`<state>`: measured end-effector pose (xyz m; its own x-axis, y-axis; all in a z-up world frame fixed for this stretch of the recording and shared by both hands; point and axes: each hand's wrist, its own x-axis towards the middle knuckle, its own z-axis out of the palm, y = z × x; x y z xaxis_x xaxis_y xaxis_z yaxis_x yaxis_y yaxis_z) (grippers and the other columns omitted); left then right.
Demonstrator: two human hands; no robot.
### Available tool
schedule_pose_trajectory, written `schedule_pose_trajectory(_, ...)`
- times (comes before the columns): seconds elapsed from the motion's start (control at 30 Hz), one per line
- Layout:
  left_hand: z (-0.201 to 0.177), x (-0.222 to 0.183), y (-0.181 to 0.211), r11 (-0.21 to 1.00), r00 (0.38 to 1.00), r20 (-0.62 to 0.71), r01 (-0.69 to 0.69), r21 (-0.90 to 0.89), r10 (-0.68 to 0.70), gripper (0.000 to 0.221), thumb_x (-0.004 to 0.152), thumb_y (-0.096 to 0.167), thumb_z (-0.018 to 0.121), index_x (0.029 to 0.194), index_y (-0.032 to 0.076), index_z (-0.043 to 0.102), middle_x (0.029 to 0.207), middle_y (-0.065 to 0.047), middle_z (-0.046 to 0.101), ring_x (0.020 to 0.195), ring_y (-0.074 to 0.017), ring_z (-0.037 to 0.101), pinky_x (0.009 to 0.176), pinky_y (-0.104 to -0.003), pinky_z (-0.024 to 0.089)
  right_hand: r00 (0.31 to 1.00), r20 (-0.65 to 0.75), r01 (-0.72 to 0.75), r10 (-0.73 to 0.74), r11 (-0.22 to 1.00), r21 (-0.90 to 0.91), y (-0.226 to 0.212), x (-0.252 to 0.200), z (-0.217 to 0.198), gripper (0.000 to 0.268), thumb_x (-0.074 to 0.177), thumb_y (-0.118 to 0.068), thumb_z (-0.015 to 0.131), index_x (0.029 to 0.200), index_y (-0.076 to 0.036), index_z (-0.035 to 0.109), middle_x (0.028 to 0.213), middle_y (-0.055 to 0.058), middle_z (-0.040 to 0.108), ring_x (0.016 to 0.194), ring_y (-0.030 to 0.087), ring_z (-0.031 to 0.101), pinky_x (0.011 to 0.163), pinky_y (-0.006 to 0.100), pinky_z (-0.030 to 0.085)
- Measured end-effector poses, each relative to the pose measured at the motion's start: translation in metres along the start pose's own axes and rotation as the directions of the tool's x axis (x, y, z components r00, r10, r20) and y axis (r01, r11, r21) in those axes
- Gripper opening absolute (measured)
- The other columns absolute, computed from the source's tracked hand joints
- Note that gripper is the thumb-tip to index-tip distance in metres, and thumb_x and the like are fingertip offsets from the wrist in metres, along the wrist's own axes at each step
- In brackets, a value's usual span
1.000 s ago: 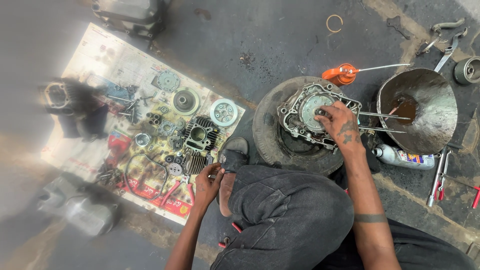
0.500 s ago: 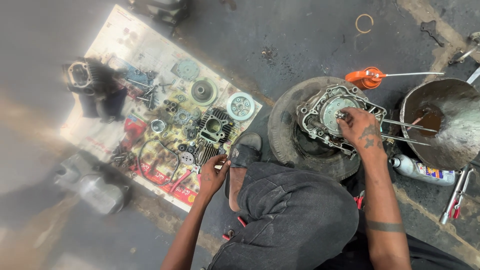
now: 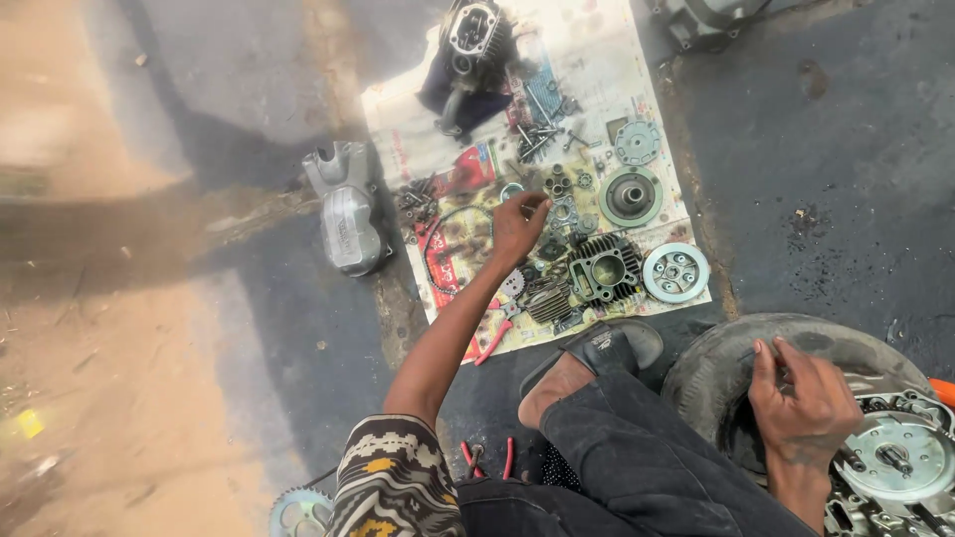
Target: The person sits on the floor of a motorcycle repair shop and assembles a clutch into an engine case set on a tire. They fit clutch plates and a pressure plate into the basket by hand, press components into place, and apply a substance from a small tube to parts while fitting them.
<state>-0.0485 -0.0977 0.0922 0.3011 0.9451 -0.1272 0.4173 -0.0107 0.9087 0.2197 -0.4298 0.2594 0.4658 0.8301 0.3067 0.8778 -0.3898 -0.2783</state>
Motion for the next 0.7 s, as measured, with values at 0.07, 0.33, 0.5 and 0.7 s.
schedule_pose_trajectory(0.07, 0.003, 0.032, -0.029, 0.999, 0.996, -0.079, 0.036, 0.026, -0.033, 0.02, 0.09, 0.021, 0.073, 0.102, 0.006, 0.078, 0.085, -0.012, 0.079, 0.067, -0.0195, 0.075, 0.067, -0.033, 0.058, 0.995, 0.072, 0.082, -0.076, 0.992, -0.092, -0.007, 0.011, 0.011, 0.021, 0.105, -0.025, 0.088, 0.106, -0.006, 0.08, 0.089, 0.007, 0.074, 0.078, 0.019, 0.07, 0.066, 0.029, 0.055)
schedule_pose_trajectory(0.33, 0.019, 0.146, -0.099, 0.921, 0.991, -0.078, -0.075, 0.383, 0.113, 0.042, 0.079, 0.015, 0.079, 0.121, 0.015, 0.071, 0.118, -0.012, 0.066, 0.11, -0.0305, 0.062, 0.098, -0.042, 0.051, 0.981, 0.152, -0.117, 0.12, 0.993, -0.031, 0.019, -0.001, 0.013, 0.019, 0.106, -0.021, 0.084, 0.113, -0.004, 0.079, 0.095, 0.01, 0.074, 0.08, 0.017, 0.073, 0.069, 0.026, 0.057)
schedule_pose_trajectory(0.5, 0.016, 0.158, -0.088, 0.836, 0.993, 0.116, -0.061, 0.545, -0.004, 0.069, 0.072, 0.022, 0.087, 0.136, 0.02, 0.06, 0.138, -0.012, 0.05, 0.121, -0.0351, 0.051, 0.101, -0.046, 0.046, 0.955, 0.208, -0.212, 0.21, 0.977, -0.015, 0.026, -0.008, 0.014, 0.019, 0.105, -0.018, 0.082, 0.115, -0.002, 0.078, 0.098, 0.012, 0.075, 0.082, 0.017, 0.074, 0.072, 0.027, 0.059)
schedule_pose_trajectory(0.7, -0.006, 0.149, -0.092, 0.844, 0.989, 0.147, -0.068, 0.532, -0.013, 0.068, 0.073, 0.021, 0.087, 0.136, 0.019, 0.062, 0.138, -0.007, 0.054, 0.124, -0.0326, 0.054, 0.103, -0.044, 0.048, 0.95, 0.241, -0.197, 0.199, 0.98, -0.033, 0.025, -0.003, 0.015, 0.02, 0.108, -0.022, 0.082, 0.112, -0.003, 0.078, 0.101, 0.011, 0.076, 0.087, 0.018, 0.075, 0.075, 0.026, 0.06)
